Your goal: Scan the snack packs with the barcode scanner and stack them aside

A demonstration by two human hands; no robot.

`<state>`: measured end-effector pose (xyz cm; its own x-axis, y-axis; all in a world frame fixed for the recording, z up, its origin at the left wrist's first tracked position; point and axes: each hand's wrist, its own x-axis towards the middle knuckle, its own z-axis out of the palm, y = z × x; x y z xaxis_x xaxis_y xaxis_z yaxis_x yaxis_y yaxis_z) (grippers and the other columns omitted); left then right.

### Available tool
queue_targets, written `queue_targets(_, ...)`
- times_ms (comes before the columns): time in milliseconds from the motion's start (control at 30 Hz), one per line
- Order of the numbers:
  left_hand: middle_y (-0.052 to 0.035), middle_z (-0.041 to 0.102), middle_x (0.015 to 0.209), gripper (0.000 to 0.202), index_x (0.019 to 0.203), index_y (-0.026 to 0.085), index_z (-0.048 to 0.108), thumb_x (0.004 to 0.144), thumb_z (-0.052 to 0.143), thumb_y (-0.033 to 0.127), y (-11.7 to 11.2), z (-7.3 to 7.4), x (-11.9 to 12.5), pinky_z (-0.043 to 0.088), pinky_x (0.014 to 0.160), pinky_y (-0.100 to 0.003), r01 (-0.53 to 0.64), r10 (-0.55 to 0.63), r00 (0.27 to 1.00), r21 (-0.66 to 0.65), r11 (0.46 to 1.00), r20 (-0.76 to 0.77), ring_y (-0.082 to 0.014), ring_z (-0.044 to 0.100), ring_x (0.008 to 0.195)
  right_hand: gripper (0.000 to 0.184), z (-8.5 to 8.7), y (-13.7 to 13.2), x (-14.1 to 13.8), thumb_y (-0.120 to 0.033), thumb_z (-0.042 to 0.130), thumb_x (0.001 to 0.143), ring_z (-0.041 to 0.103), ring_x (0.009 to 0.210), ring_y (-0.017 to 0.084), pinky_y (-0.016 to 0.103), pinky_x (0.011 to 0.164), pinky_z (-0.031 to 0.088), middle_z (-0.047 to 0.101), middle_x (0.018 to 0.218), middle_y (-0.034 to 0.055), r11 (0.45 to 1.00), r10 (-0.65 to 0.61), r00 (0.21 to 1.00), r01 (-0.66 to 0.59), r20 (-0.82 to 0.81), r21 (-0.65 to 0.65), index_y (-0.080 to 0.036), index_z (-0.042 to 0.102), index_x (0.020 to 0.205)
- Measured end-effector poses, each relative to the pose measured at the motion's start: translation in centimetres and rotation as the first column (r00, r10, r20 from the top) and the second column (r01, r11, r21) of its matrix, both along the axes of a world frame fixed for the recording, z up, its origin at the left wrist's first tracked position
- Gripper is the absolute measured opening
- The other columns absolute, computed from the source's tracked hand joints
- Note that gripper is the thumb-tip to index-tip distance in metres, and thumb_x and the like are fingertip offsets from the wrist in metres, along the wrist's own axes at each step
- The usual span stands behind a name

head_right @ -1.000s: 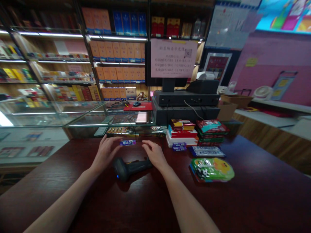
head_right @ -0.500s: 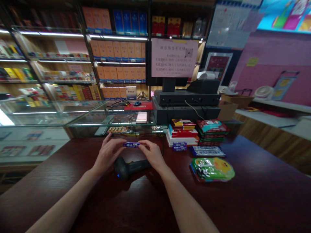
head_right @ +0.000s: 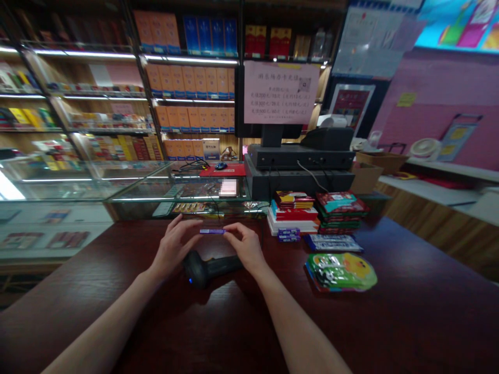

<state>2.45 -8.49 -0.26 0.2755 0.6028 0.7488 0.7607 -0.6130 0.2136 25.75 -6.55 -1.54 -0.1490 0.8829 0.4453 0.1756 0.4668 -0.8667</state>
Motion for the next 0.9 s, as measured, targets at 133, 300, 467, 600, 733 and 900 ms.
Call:
queue_targets(133, -0.0024, 0.073, 0.116, 0.029, 0.120, 0.026, 0.060, 0.095, 0.057, 0.040, 0.15, -0.13, -0.31, 0.027, 0.122, -0.048, -0.008, 0.009, 1.000, -0.030, 1.000, 0.024, -0.0194, 0.067, 0.109, 0.018, 0.08, -0.16, 0.14, -0.036, 0.066, 0.086, 0.069, 0.093, 0.022, 0.035, 0.088, 0.051, 0.076, 0.097, 0.0030, 0.999, -0.038, 0.999, 0.038, 0.003, 0.032, -0.024, 0.074, 0.096)
queue_targets(300, 0.0001, 0.075, 0.113, 0.026, 0.117, 0.028, 0.063, 0.096, 0.056, 0.042, 0.18, -0.08, -0.31, 0.017, 0.124, -0.052, 0.020, -0.015, 0.999, -0.152, 0.988, 0.036, -0.0181, 0.068, 0.105, 0.019, 0.12, -0.24, 0.39, -0.035, 0.065, 0.088, 0.068, 0.099, 0.022, 0.037, 0.095, 0.050, 0.076, 0.103, 0.0027, 0.992, -0.085, 0.996, 0.082, 0.032, 0.092, -0.025, 0.074, 0.101)
queue_targets(467, -0.0005, 0.074, 0.117, 0.029, 0.119, 0.030, 0.064, 0.093, 0.058, 0.042, 0.21, 0.03, -0.12, 0.017, 0.124, -0.054, 0.042, -0.030, 0.998, -0.227, 0.973, 0.058, -0.0200, 0.067, 0.108, 0.019, -0.30, 0.00, 0.55, -0.035, 0.065, 0.089, 0.068, 0.106, 0.023, 0.039, 0.100, 0.049, 0.076, 0.110, 0.0030, 0.991, -0.072, 0.997, 0.068, 0.026, 0.117, -0.026, 0.074, 0.104)
queue_targets(600, 0.0000, 0.074, 0.112, 0.026, 0.115, 0.030, 0.066, 0.092, 0.059, 0.041, 0.07, 0.28, 0.01, 0.017, 0.123, -0.056, 0.065, -0.042, 0.995, -0.247, 0.967, 0.095, -0.0202, 0.067, 0.106, 0.019, -0.55, 0.10, 0.46, -0.033, 0.065, 0.089, 0.068, 0.107, 0.022, 0.040, 0.101, 0.049, 0.075, 0.113, 0.0030, 0.993, -0.047, 0.999, 0.047, -0.006, 0.112, -0.026, 0.073, 0.104)
queue_targets(733, -0.0002, 0.075, 0.110, 0.025, 0.113, 0.030, 0.067, 0.092, 0.060, 0.040, -0.04, 0.47, 0.09, 0.018, 0.123, -0.056, 0.066, -0.042, 0.994, -0.242, 0.968, 0.100, -0.0199, 0.067, 0.105, 0.019, -0.58, 0.14, 0.31, -0.033, 0.065, 0.089, 0.068, 0.108, 0.022, 0.039, 0.101, 0.050, 0.075, 0.113, 0.0031, 0.993, -0.054, 0.998, 0.055, -0.011, 0.104, -0.026, 0.073, 0.103)
queue_targets(900, 0.0010, 0.076, 0.105, 0.019, 0.106, 0.032, 0.071, 0.091, 0.062, 0.038, -0.04, 0.46, 0.07, 0.019, 0.122, -0.055, 0.048, -0.032, 0.996, -0.194, 0.980, 0.081, -0.0207, 0.065, 0.110, 0.020, -0.55, 0.18, 0.22, -0.033, 0.064, 0.088, 0.069, 0.105, 0.022, 0.038, 0.100, 0.050, 0.075, 0.112, 0.0037, 0.994, -0.053, 0.999, 0.054, -0.015, 0.093, -0.025, 0.073, 0.104)
